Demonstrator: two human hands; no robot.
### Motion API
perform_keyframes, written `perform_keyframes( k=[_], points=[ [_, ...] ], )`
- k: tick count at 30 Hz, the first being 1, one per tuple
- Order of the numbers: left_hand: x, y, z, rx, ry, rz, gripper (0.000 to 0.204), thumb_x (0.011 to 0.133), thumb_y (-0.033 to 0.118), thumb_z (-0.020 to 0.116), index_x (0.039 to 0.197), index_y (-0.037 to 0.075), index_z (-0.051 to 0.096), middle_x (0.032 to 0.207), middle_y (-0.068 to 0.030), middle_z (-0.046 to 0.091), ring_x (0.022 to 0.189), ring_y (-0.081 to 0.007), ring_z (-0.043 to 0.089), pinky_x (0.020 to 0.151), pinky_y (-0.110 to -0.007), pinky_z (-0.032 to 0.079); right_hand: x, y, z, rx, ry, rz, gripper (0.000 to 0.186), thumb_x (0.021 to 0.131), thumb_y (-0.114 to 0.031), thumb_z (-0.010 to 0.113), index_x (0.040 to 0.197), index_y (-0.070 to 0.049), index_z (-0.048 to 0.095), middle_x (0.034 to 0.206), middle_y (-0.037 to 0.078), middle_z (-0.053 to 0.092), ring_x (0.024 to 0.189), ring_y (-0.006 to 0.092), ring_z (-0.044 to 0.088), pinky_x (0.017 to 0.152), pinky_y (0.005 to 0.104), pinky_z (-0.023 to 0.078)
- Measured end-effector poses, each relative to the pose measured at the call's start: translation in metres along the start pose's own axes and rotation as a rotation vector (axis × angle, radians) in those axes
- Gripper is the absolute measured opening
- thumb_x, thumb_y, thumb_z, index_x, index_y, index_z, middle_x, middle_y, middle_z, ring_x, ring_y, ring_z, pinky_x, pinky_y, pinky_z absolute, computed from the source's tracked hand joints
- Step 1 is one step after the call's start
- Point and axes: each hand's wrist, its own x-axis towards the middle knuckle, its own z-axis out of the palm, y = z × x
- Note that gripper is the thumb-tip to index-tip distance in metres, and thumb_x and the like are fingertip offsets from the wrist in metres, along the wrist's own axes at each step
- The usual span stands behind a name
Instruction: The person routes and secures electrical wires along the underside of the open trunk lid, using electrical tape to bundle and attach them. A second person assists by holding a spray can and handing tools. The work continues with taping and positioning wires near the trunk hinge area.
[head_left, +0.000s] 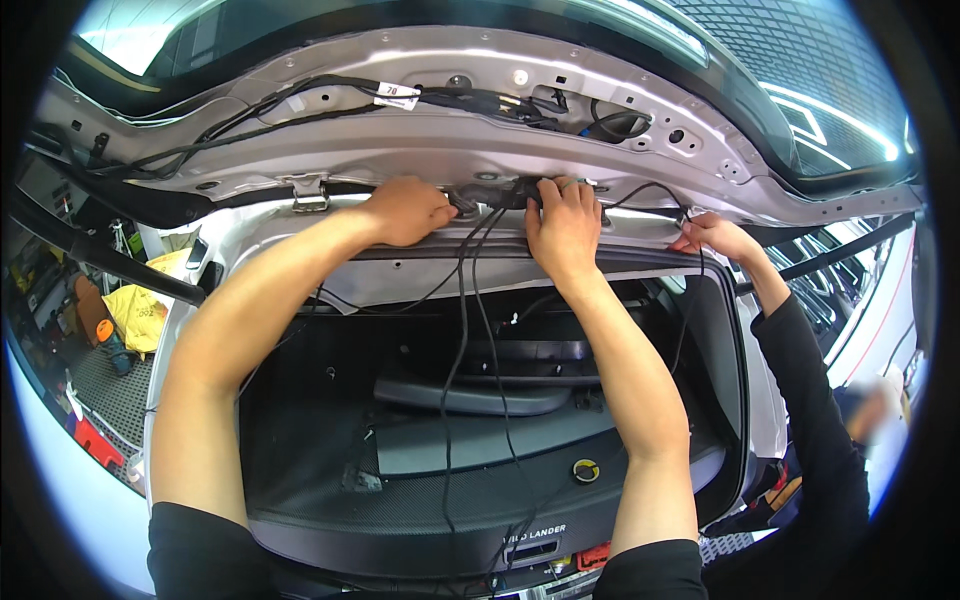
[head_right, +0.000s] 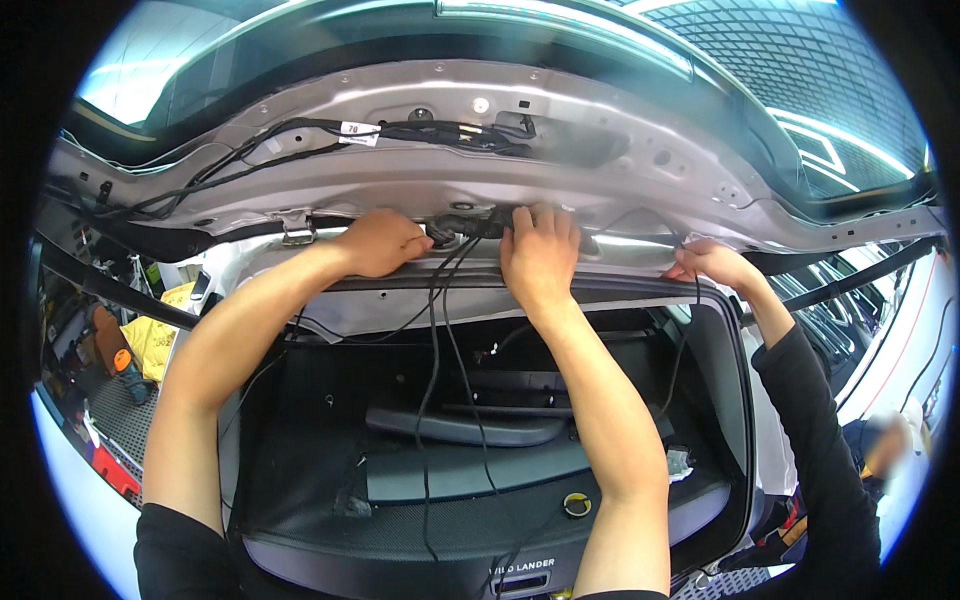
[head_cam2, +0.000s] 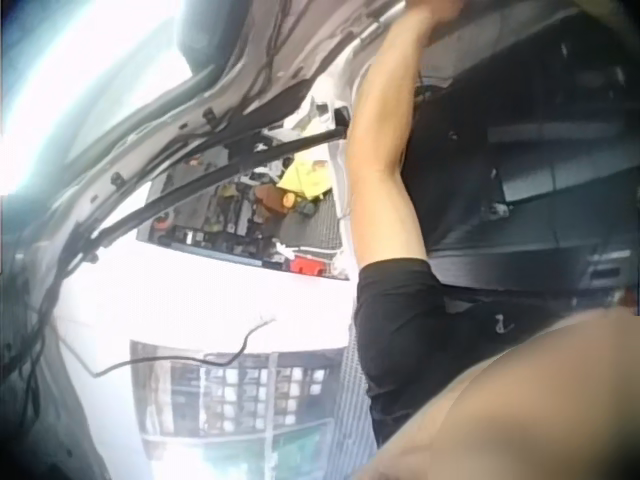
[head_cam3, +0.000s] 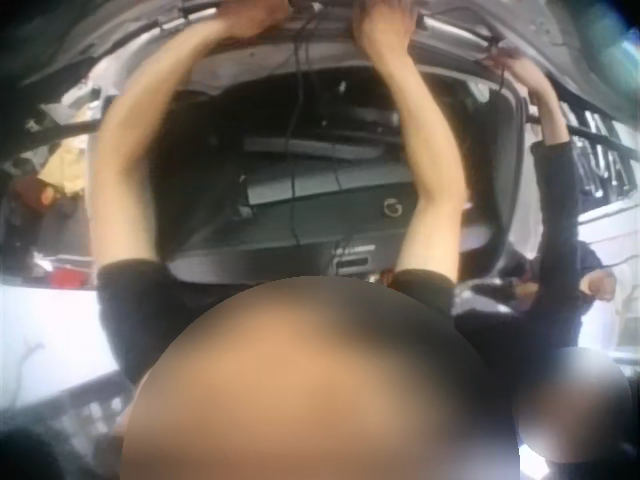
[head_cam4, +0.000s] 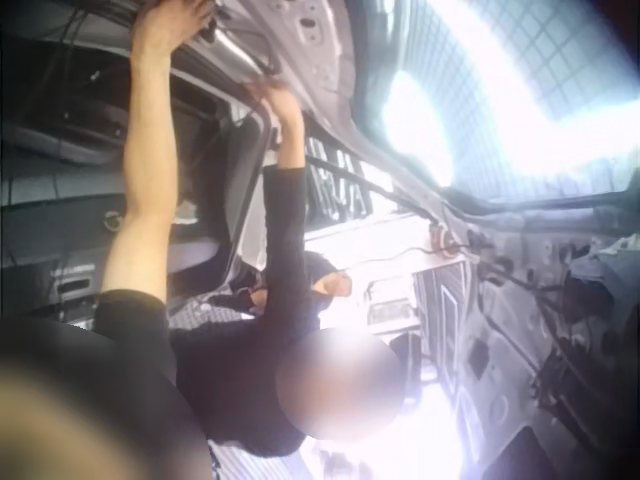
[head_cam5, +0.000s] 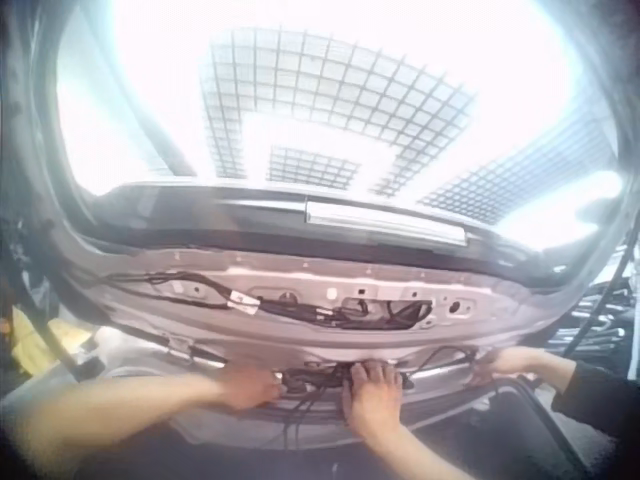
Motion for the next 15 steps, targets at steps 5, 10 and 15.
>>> perform_keyframes(
  k=[5,10,15],
  points=[
    [-0.015,-0.01,-0.011,-0.038,-0.014,0.076,0.042,0.109,0.039,0.056,0.09,0.003,0.07,0.089,-0.0238,0.069,0.091,-0.0498,0.063,0.081,-0.058,0.048,-0.002,-0.008,0.0,-0.062,0.135,-0.034,0.031,0.087,-0.016,0.076,0.116,-0.006,0.072,0.119,0.014,0.062,0.11,0.0398,0.056,0.1,0.054,0.043],
    [-0.018,-0.014,-0.015,-0.053,-0.021,0.064,0.042,0.108,0.039,0.057,0.09,0.004,0.072,0.089,-0.023,0.071,0.091,-0.0493,0.065,0.082,-0.057,0.05,-0.004,-0.005,0.003,-0.088,0.132,-0.042,0.03,0.087,-0.017,0.076,0.114,-0.006,0.068,0.118,0.016,0.062,0.107,0.04,0.056,0.099,0.0548,0.043],
    [-0.02,-0.022,-0.018,-0.068,-0.018,0.093,0.046,0.109,0.04,0.057,0.084,0.002,0.067,0.083,-0.0236,0.068,0.084,-0.0502,0.061,0.077,-0.058,0.047,-0.003,-0.001,0.006,-0.05,0.114,-0.048,0.026,0.088,-0.018,0.075,0.108,-0.005,0.065,0.113,0.019,0.063,0.104,0.0412,0.056,0.099,0.0559,0.042]
  ],
)
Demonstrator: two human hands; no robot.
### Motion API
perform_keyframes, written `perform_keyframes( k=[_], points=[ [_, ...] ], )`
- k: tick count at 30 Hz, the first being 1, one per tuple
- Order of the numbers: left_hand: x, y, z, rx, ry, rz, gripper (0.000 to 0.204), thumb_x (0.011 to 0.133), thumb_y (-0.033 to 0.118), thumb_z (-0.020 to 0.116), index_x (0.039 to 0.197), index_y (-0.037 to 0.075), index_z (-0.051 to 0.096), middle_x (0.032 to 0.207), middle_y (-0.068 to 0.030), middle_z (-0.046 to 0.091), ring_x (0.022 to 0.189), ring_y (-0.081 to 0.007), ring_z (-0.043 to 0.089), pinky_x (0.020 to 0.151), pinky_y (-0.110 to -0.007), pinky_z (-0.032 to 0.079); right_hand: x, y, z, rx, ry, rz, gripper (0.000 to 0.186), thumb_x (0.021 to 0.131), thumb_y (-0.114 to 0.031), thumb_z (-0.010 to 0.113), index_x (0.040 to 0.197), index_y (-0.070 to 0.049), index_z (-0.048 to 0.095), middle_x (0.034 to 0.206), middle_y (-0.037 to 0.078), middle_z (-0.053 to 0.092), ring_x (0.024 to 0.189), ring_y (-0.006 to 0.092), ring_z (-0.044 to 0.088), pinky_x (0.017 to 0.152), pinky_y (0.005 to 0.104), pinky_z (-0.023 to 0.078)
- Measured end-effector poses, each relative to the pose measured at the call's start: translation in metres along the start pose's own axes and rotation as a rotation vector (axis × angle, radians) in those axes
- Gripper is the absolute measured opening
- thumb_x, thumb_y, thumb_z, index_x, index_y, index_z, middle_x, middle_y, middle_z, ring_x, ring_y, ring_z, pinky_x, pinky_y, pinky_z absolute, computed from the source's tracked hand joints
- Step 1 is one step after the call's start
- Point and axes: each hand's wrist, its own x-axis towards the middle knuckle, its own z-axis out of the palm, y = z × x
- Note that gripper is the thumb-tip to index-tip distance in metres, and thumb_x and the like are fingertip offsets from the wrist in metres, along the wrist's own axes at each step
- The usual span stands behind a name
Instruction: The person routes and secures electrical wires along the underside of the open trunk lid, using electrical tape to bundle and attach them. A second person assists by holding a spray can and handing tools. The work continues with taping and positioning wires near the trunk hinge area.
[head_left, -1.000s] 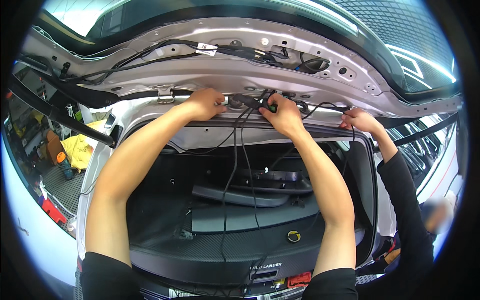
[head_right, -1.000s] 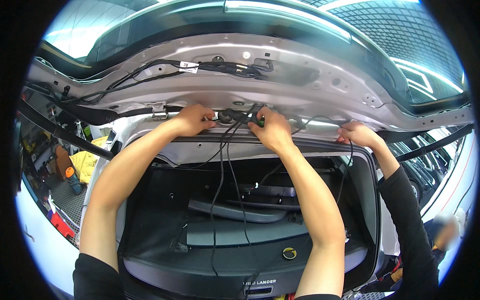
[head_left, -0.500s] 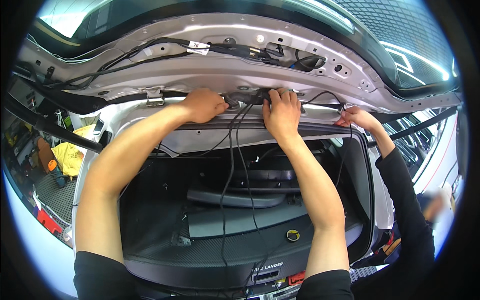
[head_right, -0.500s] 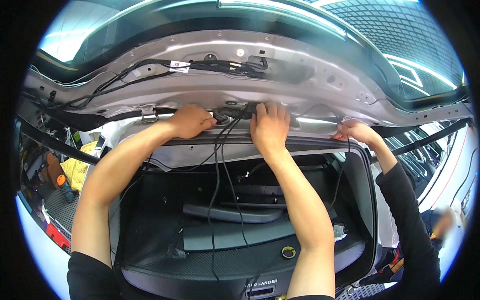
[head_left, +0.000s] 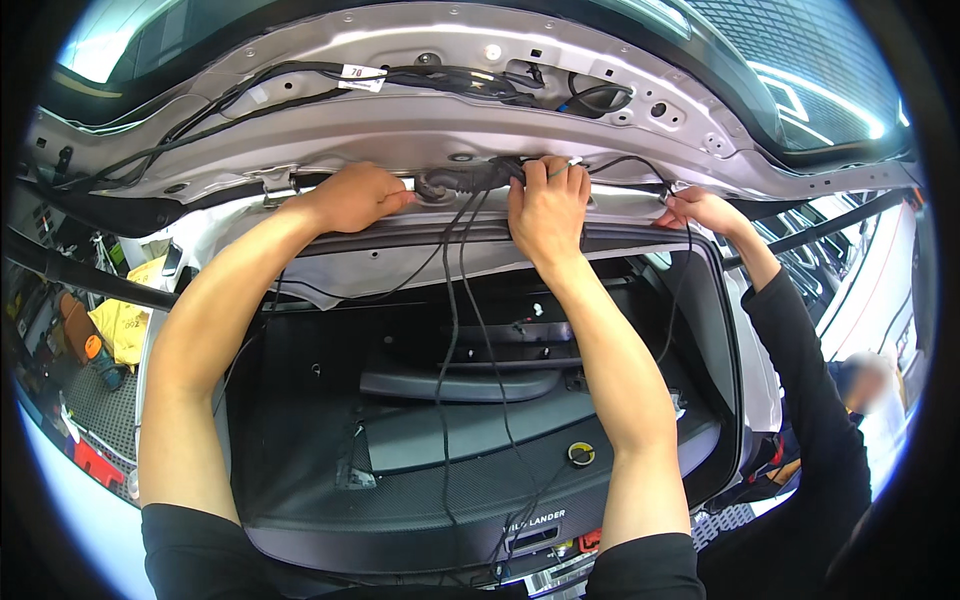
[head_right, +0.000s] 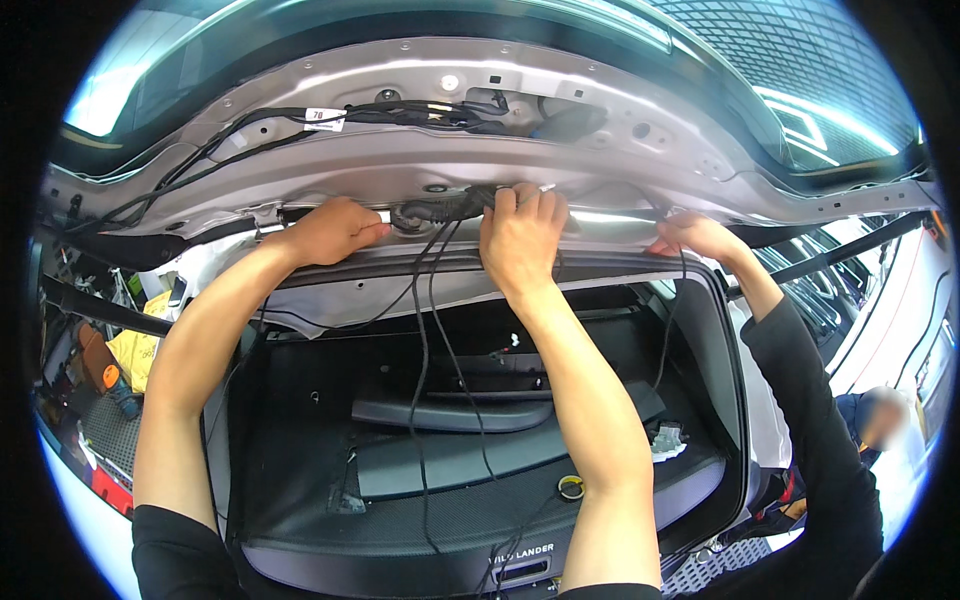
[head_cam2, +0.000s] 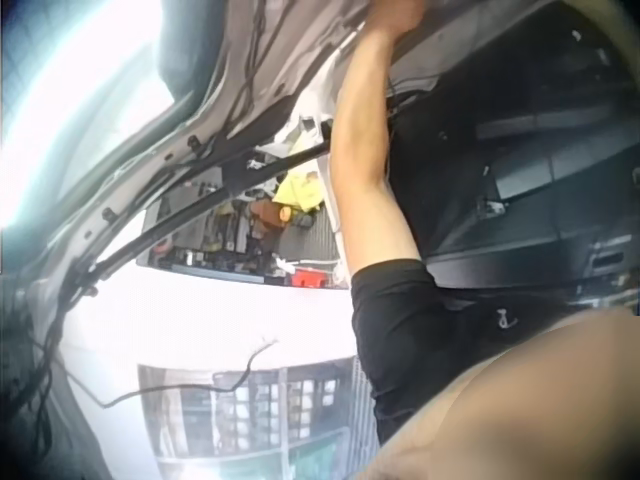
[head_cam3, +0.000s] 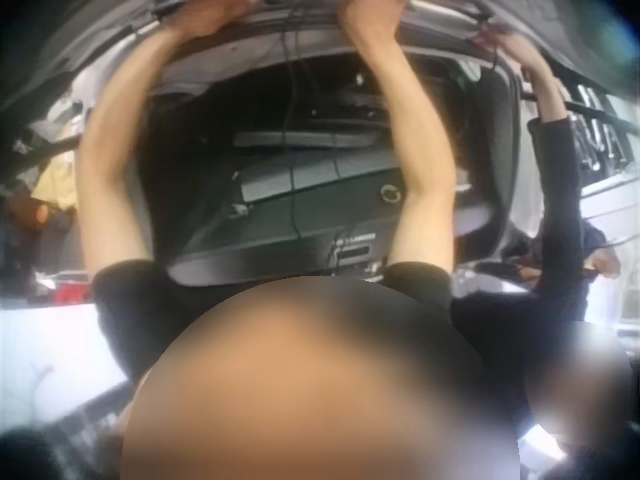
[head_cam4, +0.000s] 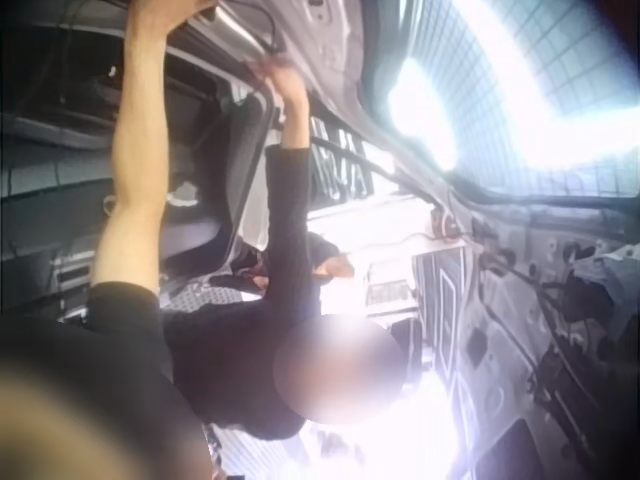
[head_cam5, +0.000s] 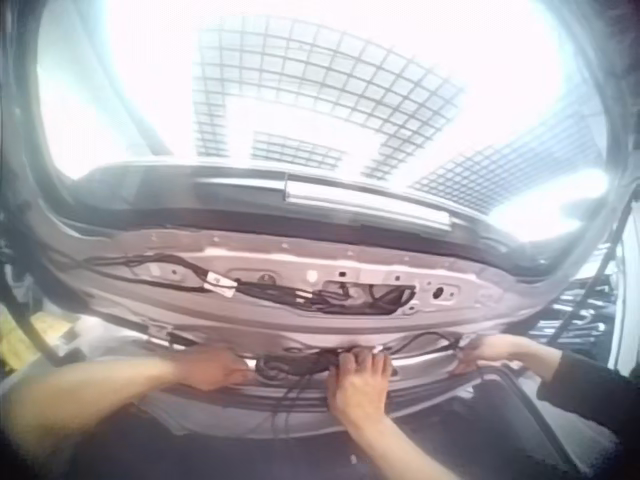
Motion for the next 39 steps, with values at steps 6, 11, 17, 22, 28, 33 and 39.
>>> perform_keyframes(
  k=[6,11,17,22,28,33,39],
  points=[
    [-0.003,-0.006,0.003,-0.007,0.05,0.022,0.041,0.109,0.035,0.059,0.087,0.001,0.067,0.082,-0.0264,0.065,0.08,-0.0507,0.059,0.074,-0.055,0.047,-0.001,0.007,0.001,0.061,-0.019,-0.003,0.023,0.09,-0.019,0.074,0.104,-0.003,0.066,0.109,0.019,0.062,0.103,0.0421,0.055,0.101,0.0559,0.041],
    [-0.002,-0.013,0.007,0.02,0.073,0.028,0.04,0.108,0.036,0.06,0.086,0.002,0.068,0.081,-0.0253,0.067,0.081,-0.0503,0.061,0.075,-0.057,0.048,0.002,0.005,-0.007,0.152,-0.173,0.192,0.029,0.086,-0.023,0.078,0.108,-0.006,0.07,0.112,0.018,0.063,0.108,0.0408,0.056,0.102,0.0546,0.042],
    [-0.004,-0.011,0.013,0.094,0.105,0.025,0.04,0.107,0.037,0.059,0.086,0.006,0.071,0.082,-0.0218,0.07,0.083,-0.0481,0.065,0.077,-0.058,0.05,0.017,-0.034,-0.022,-0.236,-0.101,0.104,0.045,0.08,-0.022,0.084,0.121,-0.012,0.069,0.102,0.013,0.068,0.103,0.0352,0.063,0.095,0.0496,0.046],
    [-0.002,-0.016,0.016,0.098,0.15,0.055,0.04,0.106,0.039,0.059,0.085,0.008,0.073,0.081,-0.0199,0.072,0.083,-0.0473,0.067,0.078,-0.059,0.051,0.001,-0.048,-0.004,-0.129,-0.079,0.12,0.042,0.079,-0.013,0.085,0.114,-0.009,0.061,0.09,0.009,0.068,0.089,0.0327,0.071,0.069,0.0482,0.06],
    [-0.002,-0.017,0.02,0.116,0.157,0.045,0.041,0.105,0.041,0.06,0.084,0.008,0.074,0.081,-0.02,0.072,0.083,-0.0472,0.067,0.078,-0.059,0.052,0.013,-0.033,-0.002,-0.04,-0.183,0.287,0.033,0.079,-0.015,0.084,0.106,-0.007,0.066,0.103,0.013,0.069,0.101,0.0375,0.07,0.079,0.0526,0.058],
    [-0.001,-0.017,0.017,0.113,0.135,0.066,0.04,0.106,0.037,0.061,0.083,0.005,0.07,0.081,-0.0226,0.07,0.082,-0.0484,0.065,0.076,-0.059,0.05,0.015,-0.028,0.008,0.035,-0.187,0.29,0.028,0.081,-0.017,0.078,0.105,-0.006,0.07,0.108,0.013,0.069,0.106,0.0382,0.068,0.084,0.0525,0.057],
    [0.002,-0.026,0.011,0.033,0.048,0.088,0.041,0.107,0.041,0.057,0.089,0.009,0.074,0.085,-0.023,0.072,0.086,-0.0484,0.067,0.082,-0.059,0.051,0.011,-0.017,0.008,0.207,-0.099,0.433,0.03,0.083,-0.026,0.077,0.1,0.0,0.075,0.098,0.02,0.075,0.092,0.0416,0.072,0.083,0.0469,0.056]
  ],
)
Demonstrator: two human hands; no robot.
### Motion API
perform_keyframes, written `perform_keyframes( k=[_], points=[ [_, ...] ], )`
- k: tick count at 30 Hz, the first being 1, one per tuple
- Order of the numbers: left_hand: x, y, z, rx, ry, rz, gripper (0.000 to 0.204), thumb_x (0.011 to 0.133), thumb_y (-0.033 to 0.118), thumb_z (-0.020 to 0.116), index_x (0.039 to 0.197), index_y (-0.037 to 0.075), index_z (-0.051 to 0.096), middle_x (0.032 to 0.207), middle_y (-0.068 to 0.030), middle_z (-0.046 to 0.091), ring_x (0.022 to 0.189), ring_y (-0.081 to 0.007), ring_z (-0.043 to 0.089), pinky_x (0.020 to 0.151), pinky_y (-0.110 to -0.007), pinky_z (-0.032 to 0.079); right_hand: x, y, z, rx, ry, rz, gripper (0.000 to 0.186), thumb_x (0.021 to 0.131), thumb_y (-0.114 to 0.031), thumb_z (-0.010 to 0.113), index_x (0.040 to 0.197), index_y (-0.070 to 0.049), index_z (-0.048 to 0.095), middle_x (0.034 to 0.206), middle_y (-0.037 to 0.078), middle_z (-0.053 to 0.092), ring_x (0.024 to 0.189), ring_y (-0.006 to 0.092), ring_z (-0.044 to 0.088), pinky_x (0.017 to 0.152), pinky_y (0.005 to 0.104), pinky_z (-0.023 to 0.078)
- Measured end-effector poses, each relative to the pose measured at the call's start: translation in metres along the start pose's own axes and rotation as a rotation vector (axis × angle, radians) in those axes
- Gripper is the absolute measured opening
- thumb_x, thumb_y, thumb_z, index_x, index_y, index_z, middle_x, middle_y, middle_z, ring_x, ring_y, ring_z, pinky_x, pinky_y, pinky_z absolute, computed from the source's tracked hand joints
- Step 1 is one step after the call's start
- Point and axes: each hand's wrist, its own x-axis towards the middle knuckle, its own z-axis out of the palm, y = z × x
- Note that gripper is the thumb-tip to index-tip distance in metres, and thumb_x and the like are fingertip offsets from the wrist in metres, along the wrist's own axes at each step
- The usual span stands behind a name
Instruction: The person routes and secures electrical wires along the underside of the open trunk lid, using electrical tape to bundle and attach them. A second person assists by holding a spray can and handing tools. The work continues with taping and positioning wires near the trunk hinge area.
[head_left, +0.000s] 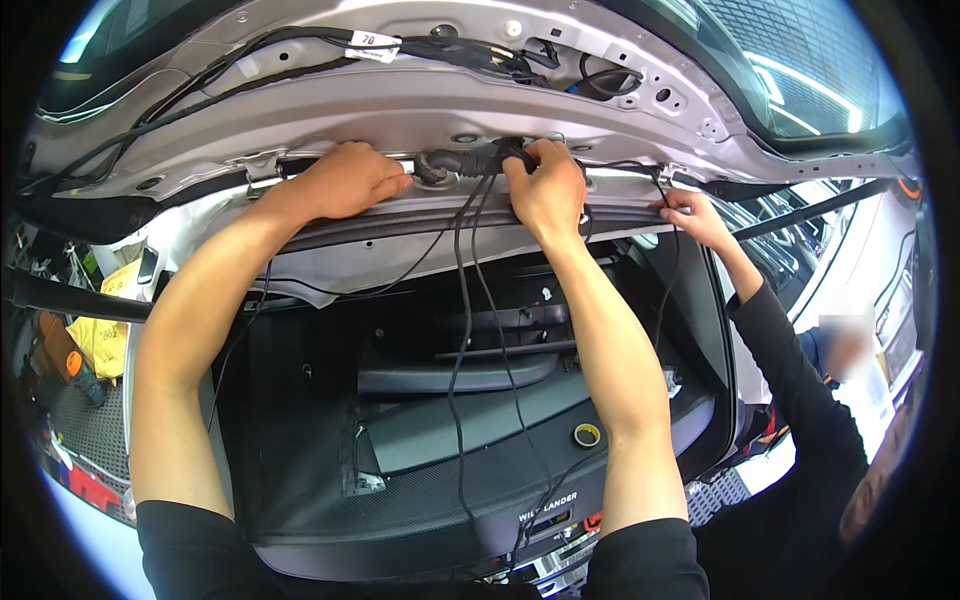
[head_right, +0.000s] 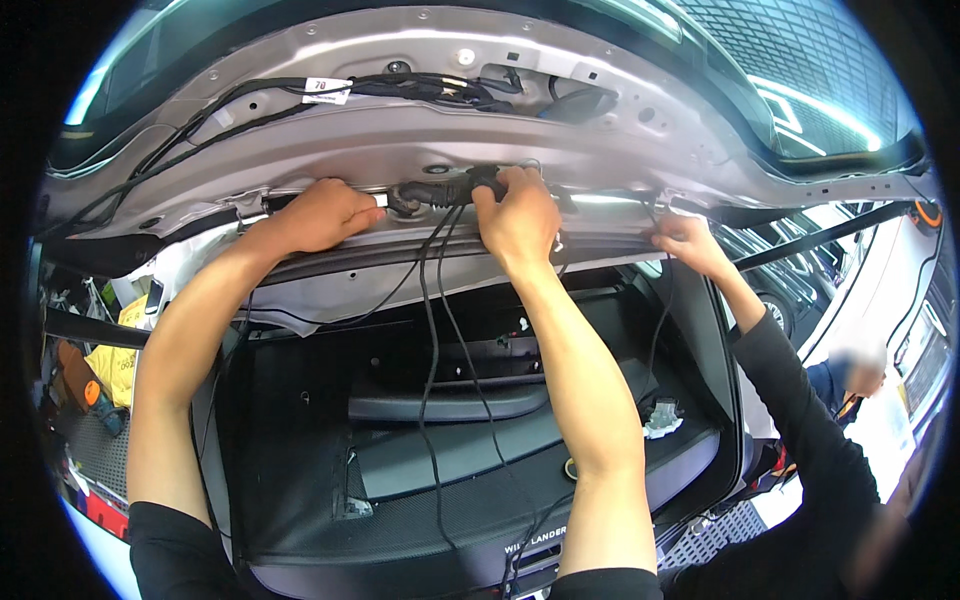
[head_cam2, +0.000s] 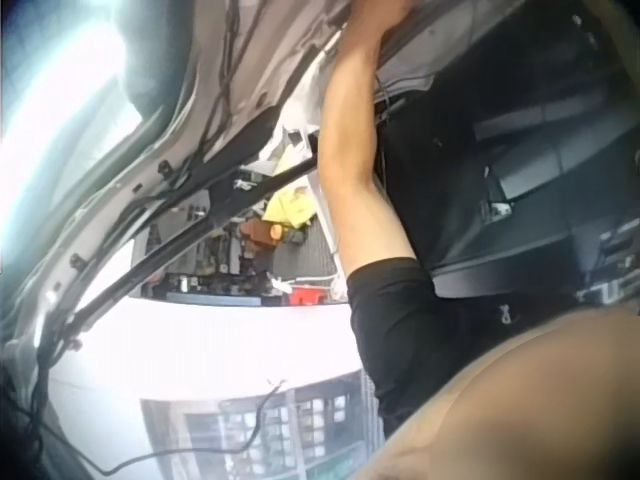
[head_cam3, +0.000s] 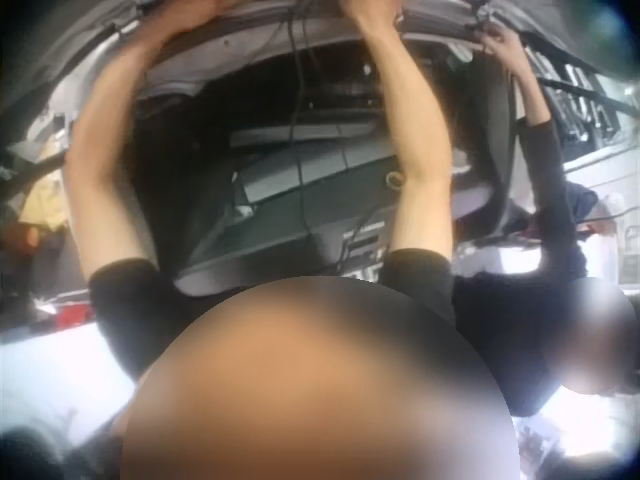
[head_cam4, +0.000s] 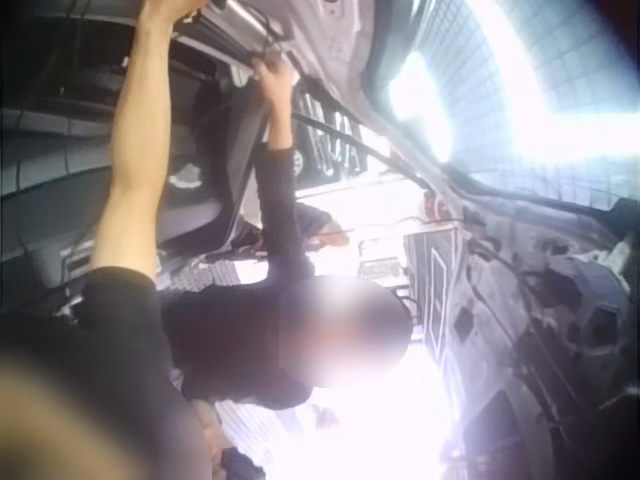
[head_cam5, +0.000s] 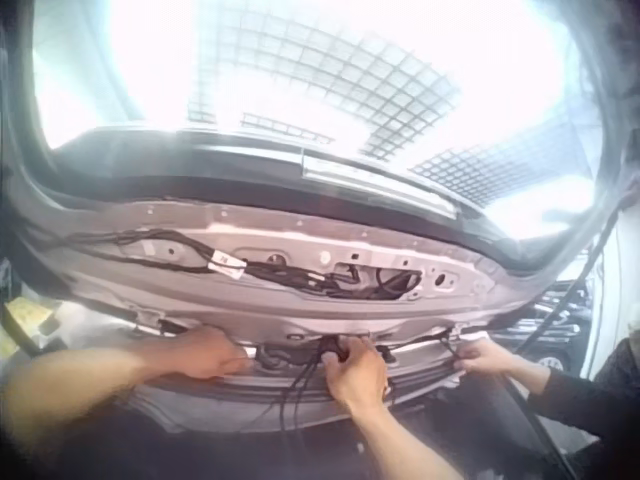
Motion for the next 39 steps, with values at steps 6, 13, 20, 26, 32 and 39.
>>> perform_keyframes(
  k=[6,13,20,26,32,39],
  points=[
    [0.002,-0.003,-0.004,-0.07,-0.048,-0.001,0.043,0.11,0.034,0.058,0.084,0.0,0.063,0.077,-0.0264,0.061,0.075,-0.0499,0.056,0.073,-0.055,0.046,0.012,0.013,0.003,0.236,-0.029,0.324,0.025,0.081,-0.024,0.077,0.088,0.0,0.078,0.075,0.012,0.076,0.069,0.0192,0.07,0.072,0.0351,0.056],
    [0.001,-0.009,-0.004,-0.075,-0.065,-0.007,0.041,0.11,0.032,0.058,0.084,-0.001,0.061,0.076,-0.0264,0.059,0.073,-0.0491,0.053,0.072,-0.054,0.045,0.016,0.002,-0.006,0.29,-0.018,0.486,0.022,0.079,-0.022,0.075,0.083,-0.001,0.079,0.066,0.007,0.07,0.061,0.0132,0.061,0.064,0.0318,0.051],
    [-0.001,0.005,-0.015,-0.024,-0.085,-0.049,0.043,0.111,0.035,0.055,0.087,0.002,0.067,0.082,-0.0233,0.067,0.084,-0.0486,0.061,0.083,-0.058,0.048,0.02,0.015,0.0,0.389,0.012,0.494,0.023,0.078,-0.022,0.076,0.079,0.0,0.079,0.064,0.007,0.069,0.06,0.0129,0.06,0.061,0.0311,0.05],
    [-0.009,-0.002,-0.01,-0.036,0.017,0.004,0.037,0.109,0.03,0.059,0.086,0.001,0.063,0.079,-0.0259,0.062,0.075,-0.0498,0.056,0.071,-0.055,0.045,0.02,0.005,0.001,0.333,0.011,0.487,0.024,0.079,-0.023,0.076,0.081,0.001,0.079,0.066,0.007,0.071,0.062,0.0134,0.062,0.065,0.032,0.053],
    [-0.011,0.002,-0.01,-0.031,0.043,0.015,0.036,0.108,0.029,0.06,0.087,0.001,0.065,0.081,-0.0253,0.064,0.079,-0.0502,0.06,0.074,-0.057,0.047,0.02,0.019,0.006,0.301,-0.014,0.44,0.026,0.08,-0.025,0.076,0.083,0.0,0.08,0.069,0.009,0.074,0.065,0.0157,0.067,0.071,0.0339,0.056],
    [-0.012,-0.002,-0.014,0.039,0.033,0.011,0.037,0.109,0.031,0.059,0.087,0.002,0.065,0.081,-0.0243,0.065,0.08,-0.0501,0.06,0.074,-0.057,0.046,0.019,0.018,0.009,0.208,-0.019,0.421,0.027,0.081,-0.027,0.075,0.086,-0.001,0.081,0.072,0.011,0.076,0.067,0.0201,0.071,0.074,0.0345,0.057]
  ],
)
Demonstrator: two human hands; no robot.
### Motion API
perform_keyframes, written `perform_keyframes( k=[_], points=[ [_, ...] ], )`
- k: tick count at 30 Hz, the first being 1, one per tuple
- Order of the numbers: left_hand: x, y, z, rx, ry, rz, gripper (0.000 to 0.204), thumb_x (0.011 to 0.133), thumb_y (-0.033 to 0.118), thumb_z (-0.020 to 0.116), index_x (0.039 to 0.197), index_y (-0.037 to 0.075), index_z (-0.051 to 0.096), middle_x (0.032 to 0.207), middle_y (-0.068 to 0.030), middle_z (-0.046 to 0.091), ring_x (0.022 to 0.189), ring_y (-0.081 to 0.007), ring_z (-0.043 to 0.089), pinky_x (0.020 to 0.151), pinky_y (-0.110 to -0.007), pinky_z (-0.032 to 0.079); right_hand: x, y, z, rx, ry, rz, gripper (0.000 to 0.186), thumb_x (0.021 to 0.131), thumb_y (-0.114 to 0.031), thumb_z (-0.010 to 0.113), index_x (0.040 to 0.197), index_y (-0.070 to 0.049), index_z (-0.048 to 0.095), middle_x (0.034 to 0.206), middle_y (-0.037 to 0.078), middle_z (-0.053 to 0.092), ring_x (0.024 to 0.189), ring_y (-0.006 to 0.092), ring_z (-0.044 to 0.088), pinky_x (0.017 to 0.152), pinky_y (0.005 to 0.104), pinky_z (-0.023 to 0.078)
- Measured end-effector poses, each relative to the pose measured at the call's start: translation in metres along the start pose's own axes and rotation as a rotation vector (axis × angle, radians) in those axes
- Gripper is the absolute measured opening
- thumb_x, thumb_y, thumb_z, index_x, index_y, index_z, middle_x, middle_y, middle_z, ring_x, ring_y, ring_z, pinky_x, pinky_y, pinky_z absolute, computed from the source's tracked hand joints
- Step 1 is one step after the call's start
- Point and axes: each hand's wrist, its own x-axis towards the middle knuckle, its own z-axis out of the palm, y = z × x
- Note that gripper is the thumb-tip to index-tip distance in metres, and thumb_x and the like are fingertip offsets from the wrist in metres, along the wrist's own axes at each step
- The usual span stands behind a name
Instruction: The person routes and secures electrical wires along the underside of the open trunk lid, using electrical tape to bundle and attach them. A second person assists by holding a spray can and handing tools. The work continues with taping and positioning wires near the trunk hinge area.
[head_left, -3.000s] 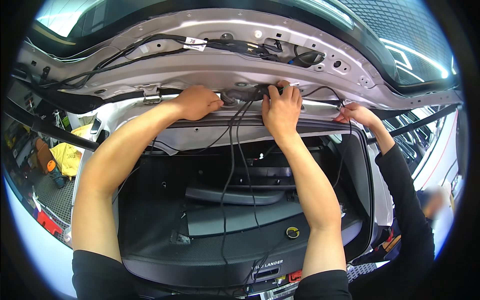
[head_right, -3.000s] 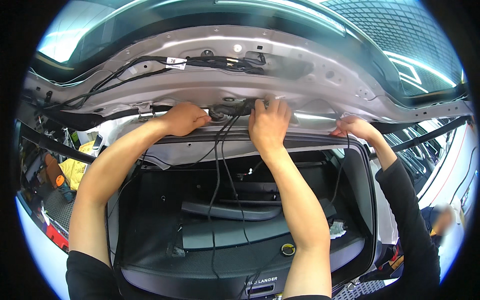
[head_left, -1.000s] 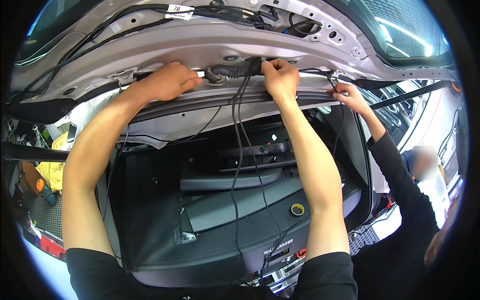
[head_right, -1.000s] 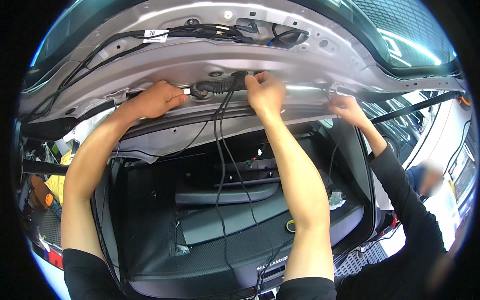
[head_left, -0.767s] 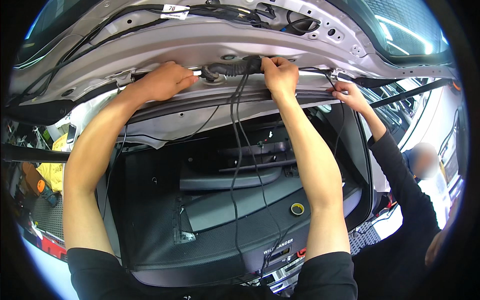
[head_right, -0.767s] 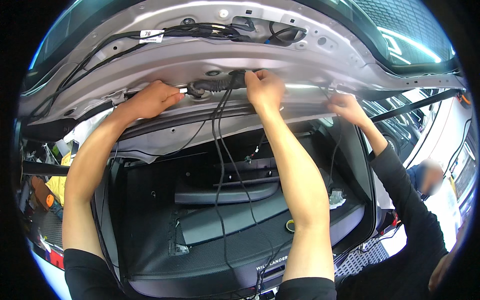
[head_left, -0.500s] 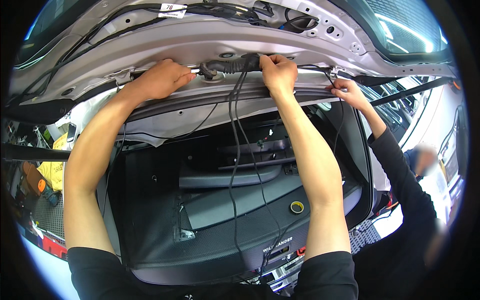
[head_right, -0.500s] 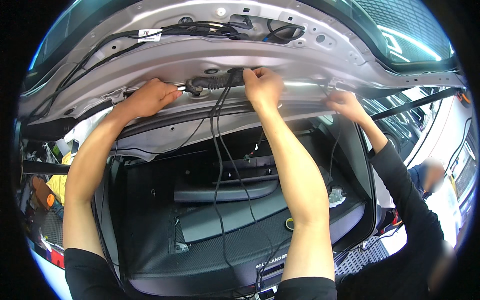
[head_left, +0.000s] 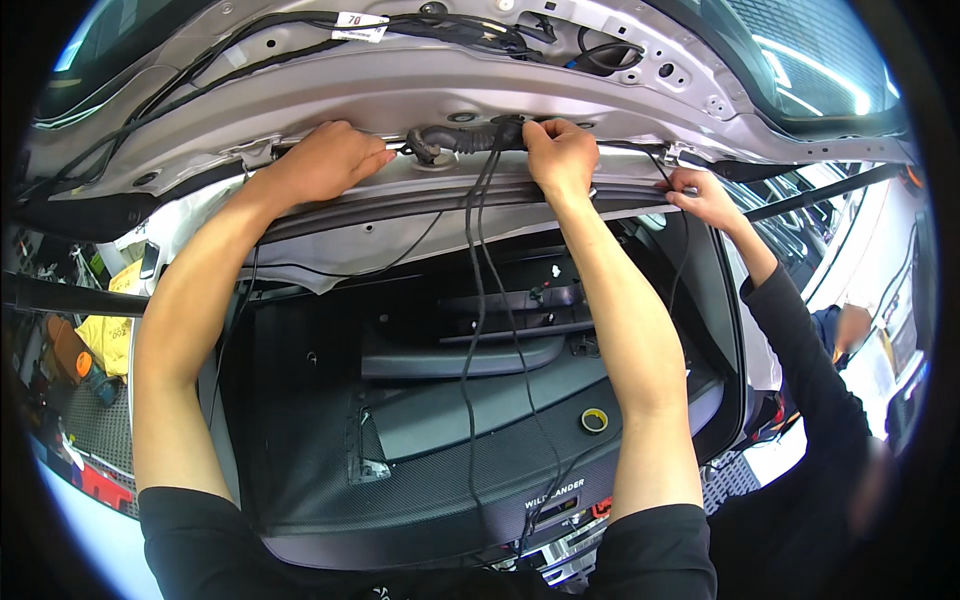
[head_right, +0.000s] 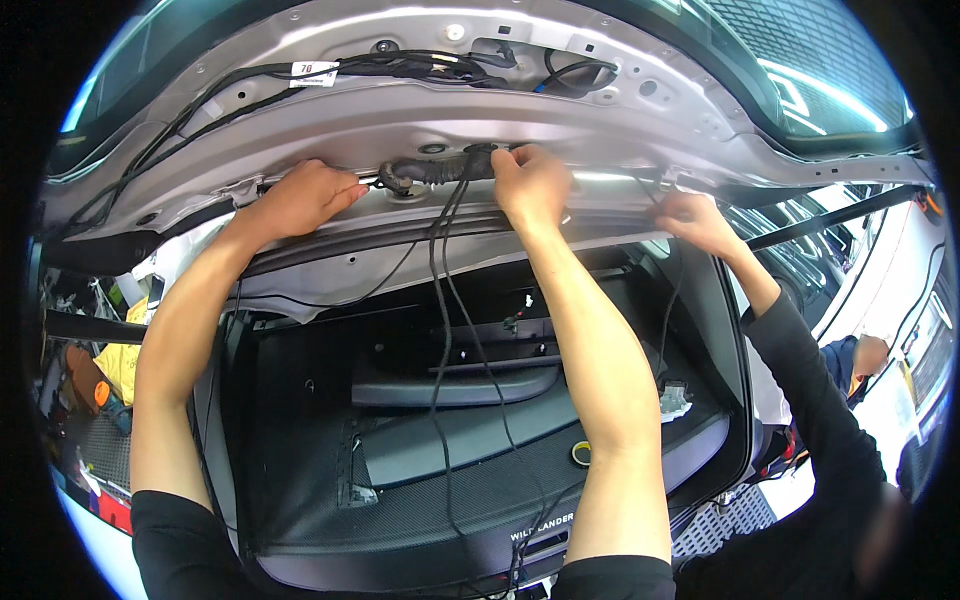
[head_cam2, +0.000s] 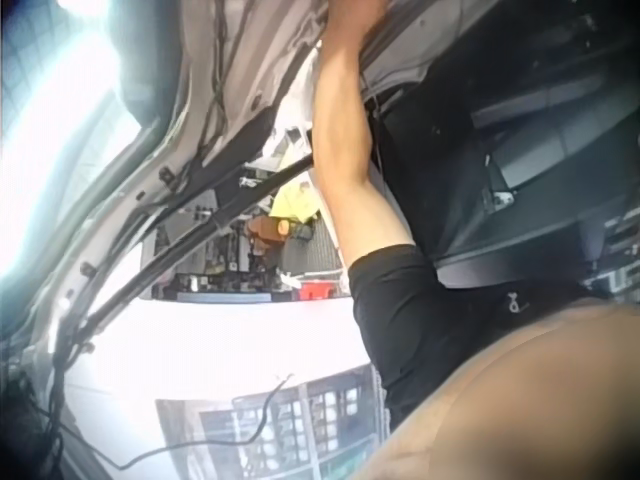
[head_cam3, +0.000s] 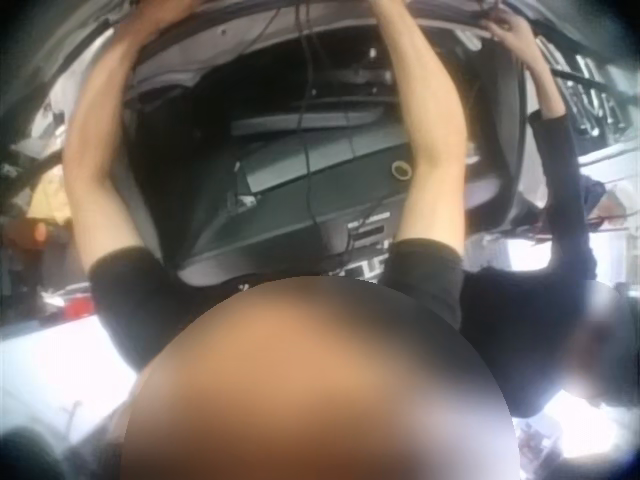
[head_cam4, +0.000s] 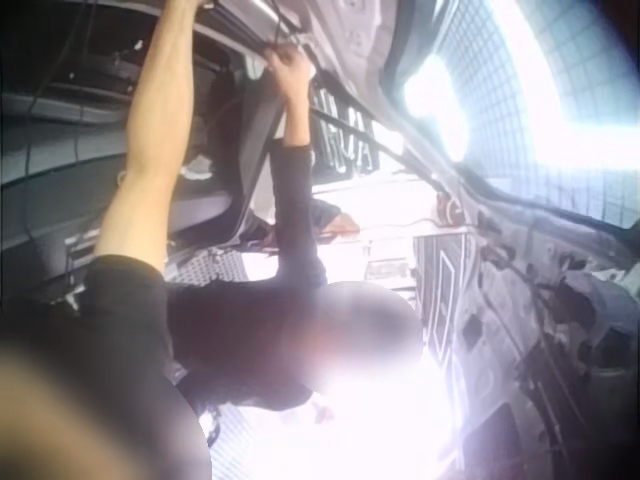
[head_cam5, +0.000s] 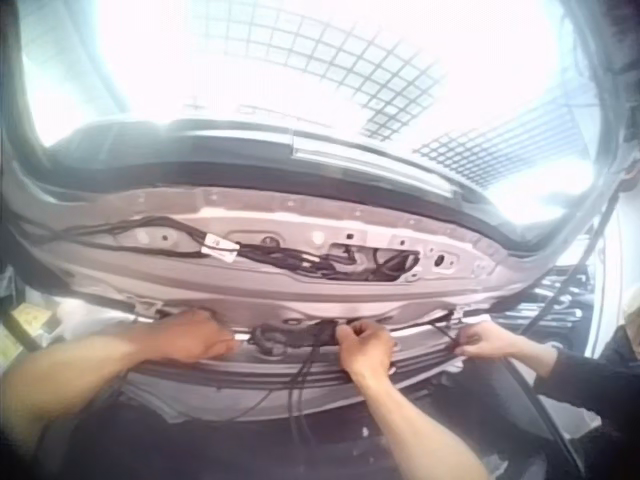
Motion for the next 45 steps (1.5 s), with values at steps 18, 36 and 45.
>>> perform_keyframes(
  k=[18,36,45],
  points=[
    [-0.002,0.001,0.018,-0.125,0.112,0.075,0.03,0.108,0.027,0.06,0.095,0.0,0.065,0.089,-0.0214,0.067,0.088,-0.0473,0.064,0.079,-0.054,0.05,-0.052,-0.078,0.022,-0.408,-0.238,-0.866,0.039,0.078,-0.025,0.087,0.109,-0.007,0.074,0.108,0.01,0.066,0.097,0.0345,0.073,0.078,0.0452,0.06],
    [0.023,0.038,0.018,-0.712,0.092,-0.39,0.022,0.101,0.015,0.071,0.111,-0.004,0.075,0.099,-0.0144,0.08,0.087,-0.0191,0.073,0.079,-0.036,0.056,-0.057,-0.055,0.037,-0.136,-0.159,-0.649,0.024,0.088,-0.016,0.075,0.107,-0.001,0.078,0.095,0.016,0.07,0.083,0.0371,0.071,0.077,0.0446,0.057],
    [0.028,0.033,0.029,-0.632,0.238,-0.349,0.023,0.098,0.02,0.078,0.102,-0.003,0.076,0.089,-0.0109,0.078,0.084,-0.0165,0.068,0.081,-0.034,0.054,-0.055,-0.056,0.035,-0.082,-0.175,-0.644,0.028,0.087,-0.009,0.074,0.112,0.003,0.075,0.101,0.017,0.067,0.082,0.0346,0.07,0.076,0.0435,0.056]
  ],
)
